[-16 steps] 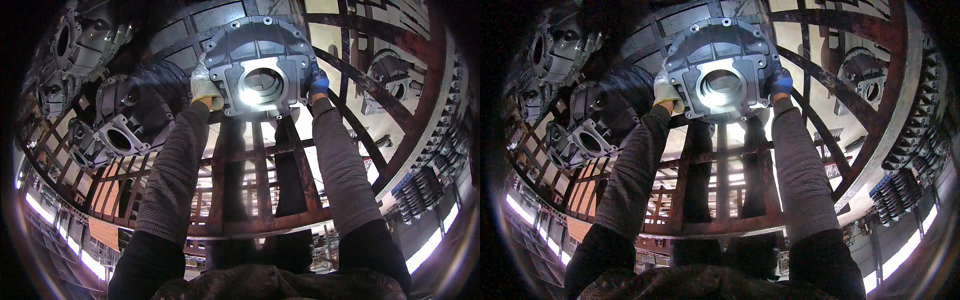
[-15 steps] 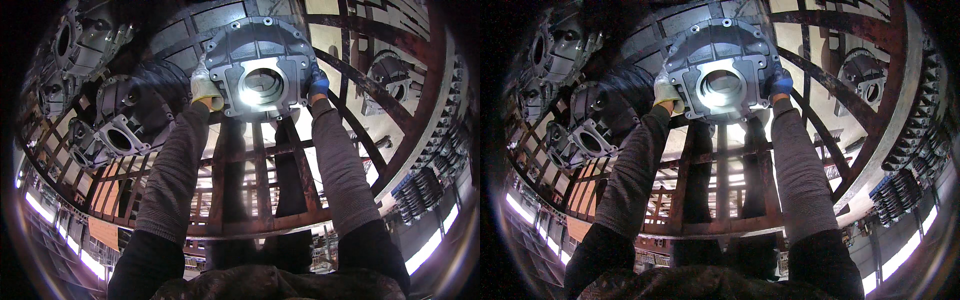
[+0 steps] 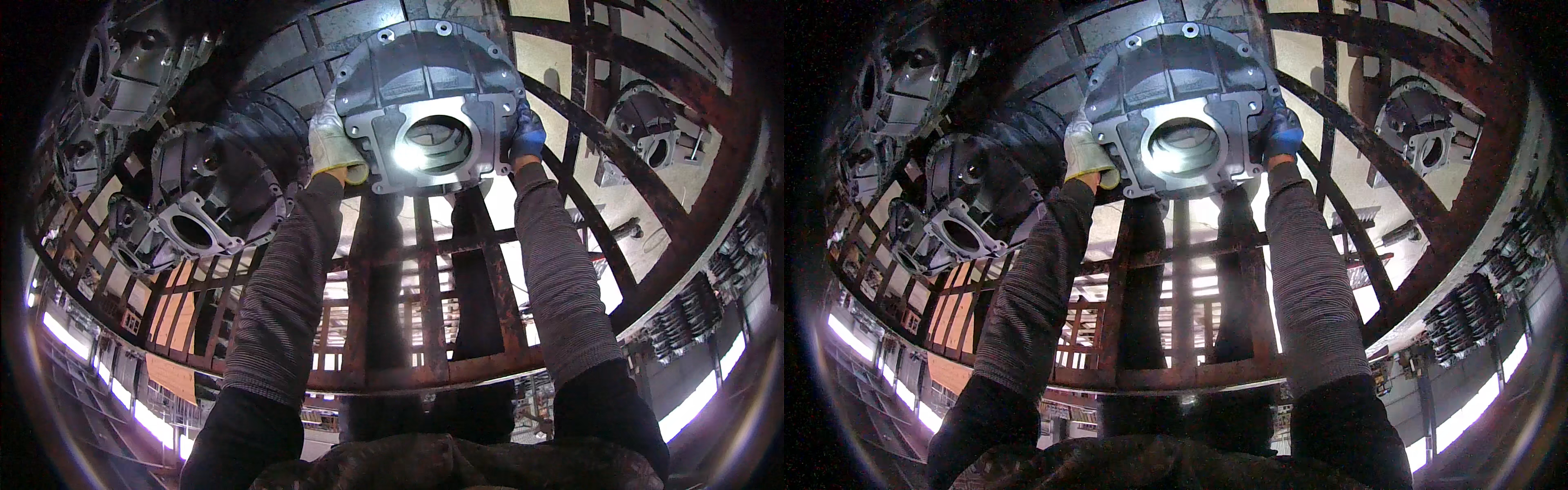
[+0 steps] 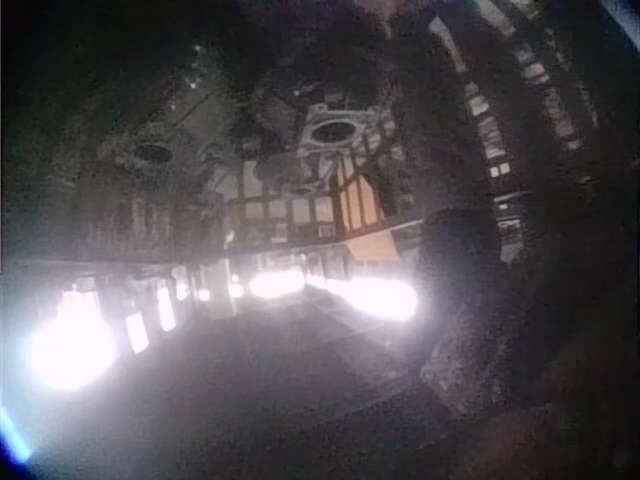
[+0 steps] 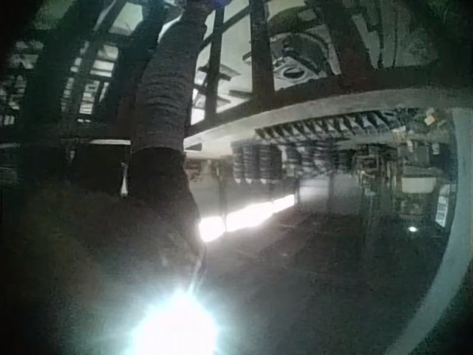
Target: The person grinds the edges of a metal part using an angle grinder, then flips it over and continues grinding. They inspect the part and place it on a rack with other similar parts.
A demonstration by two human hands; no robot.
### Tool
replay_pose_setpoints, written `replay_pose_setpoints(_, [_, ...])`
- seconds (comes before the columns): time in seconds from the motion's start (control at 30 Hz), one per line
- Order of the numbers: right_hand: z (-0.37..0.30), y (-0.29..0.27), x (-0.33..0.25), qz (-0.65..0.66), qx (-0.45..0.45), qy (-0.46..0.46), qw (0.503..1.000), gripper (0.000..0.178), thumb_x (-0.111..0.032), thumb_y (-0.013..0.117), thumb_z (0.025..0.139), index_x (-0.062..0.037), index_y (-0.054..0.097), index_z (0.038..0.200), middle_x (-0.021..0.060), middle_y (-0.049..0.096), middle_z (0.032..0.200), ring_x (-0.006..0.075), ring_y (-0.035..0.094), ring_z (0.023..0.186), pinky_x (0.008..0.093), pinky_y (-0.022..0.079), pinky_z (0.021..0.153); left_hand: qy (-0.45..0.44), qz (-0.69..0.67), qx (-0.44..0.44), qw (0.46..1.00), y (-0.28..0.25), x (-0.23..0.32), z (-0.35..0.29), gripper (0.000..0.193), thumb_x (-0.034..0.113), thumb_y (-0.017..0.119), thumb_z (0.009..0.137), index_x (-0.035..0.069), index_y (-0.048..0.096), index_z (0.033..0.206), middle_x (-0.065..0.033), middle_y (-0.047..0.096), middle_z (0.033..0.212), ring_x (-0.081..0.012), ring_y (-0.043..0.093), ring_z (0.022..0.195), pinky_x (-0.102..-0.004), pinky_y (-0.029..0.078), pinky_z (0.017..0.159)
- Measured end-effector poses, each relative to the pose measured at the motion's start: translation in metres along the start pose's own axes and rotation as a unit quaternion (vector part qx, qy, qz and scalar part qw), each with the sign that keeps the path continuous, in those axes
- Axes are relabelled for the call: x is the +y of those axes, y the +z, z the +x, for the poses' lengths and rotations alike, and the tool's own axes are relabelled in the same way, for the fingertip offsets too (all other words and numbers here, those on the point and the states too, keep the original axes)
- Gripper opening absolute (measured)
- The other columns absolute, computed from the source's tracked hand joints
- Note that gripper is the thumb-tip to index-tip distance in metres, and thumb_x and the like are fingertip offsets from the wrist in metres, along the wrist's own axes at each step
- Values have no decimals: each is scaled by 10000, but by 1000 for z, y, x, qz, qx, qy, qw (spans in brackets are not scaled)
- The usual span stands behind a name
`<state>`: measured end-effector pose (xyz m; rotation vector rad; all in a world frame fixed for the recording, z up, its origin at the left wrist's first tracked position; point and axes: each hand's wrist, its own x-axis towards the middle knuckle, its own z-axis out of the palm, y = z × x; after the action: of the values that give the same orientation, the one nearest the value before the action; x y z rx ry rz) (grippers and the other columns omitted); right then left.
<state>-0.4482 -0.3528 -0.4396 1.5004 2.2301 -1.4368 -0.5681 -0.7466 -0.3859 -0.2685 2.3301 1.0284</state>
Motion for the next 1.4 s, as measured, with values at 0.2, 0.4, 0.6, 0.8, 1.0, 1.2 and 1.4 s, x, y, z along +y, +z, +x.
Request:
replay_pose_setpoints(0.2, [3,2,13,-102,0,-175,979,348,-353,580,1068,-56,733,1165,176,764,1042,343,720,921,409,563,805,2,22,-3,1000,-1,4,-3,409,30,535,982,63,616,1382,-226,699,1284,-354,663,1154,-402,530,999])
replay_pose_setpoints(0.4, [-14,4,-29,100,-12,79,992,369,-327,556,1087,-11,732,1159,97,751,986,230,679,848,381,558,794,7,43,-7,999,-3,8,-9,398,30,531,981,75,622,1366,-223,697,1283,-362,667,1152,-415,536,988])
replay_pose_setpoints(0.6, [-25,0,-27,223,-21,38,974,351,-311,569,1063,-22,767,1080,62,751,986,209,666,863,381,537,797,50,134,-21,990,-14,26,-8,388,30,528,980,86,629,1350,-221,696,1282,-370,671,1151,-428,542,977])
replay_pose_setpoints(0.8, [-72,-37,-45,-688,-128,-144,700,347,-346,575,1038,-57,767,1053,197,772,1101,365,736,962,516,549,791,54,60,47,996,-68,55,-56,352,94,554,1012,56,644,1350,-154,741,1183,-290,696,1042,-410,552,907])
replay_pose_setpoints(1.0, [-189,-53,-164,-109,-80,-125,983,268,-294,669,1006,-43,752,1044,151,767,995,296,730,871,442,568,773,107,6,47,993,-138,114,-121,375,168,546,1045,39,636,1385,-115,681,1360,-251,664,1190,-350,508,1042])
replay_pose_setpoints(1.2, [-327,-167,-265,92,-288,-180,936,324,-291,716,1010,-41,722,1216,104,771,1015,195,724,968,352,581,867,-84,-600,-56,793,-186,227,-246,550,390,429,1142,71,434,1590,-146,449,1649,-363,445,1490,-521,313,1254])
replay_pose_setpoints(1.4, [-391,-331,-258,169,-420,-145,880,265,-101,711,1020,-33,702,1276,81,746,1199,155,700,1115,316,575,957,193,-270,-27,943,-153,336,-378,550,355,398,1140,54,410,1600,-149,432,1656,-372,417,1509,-517,320,1268])
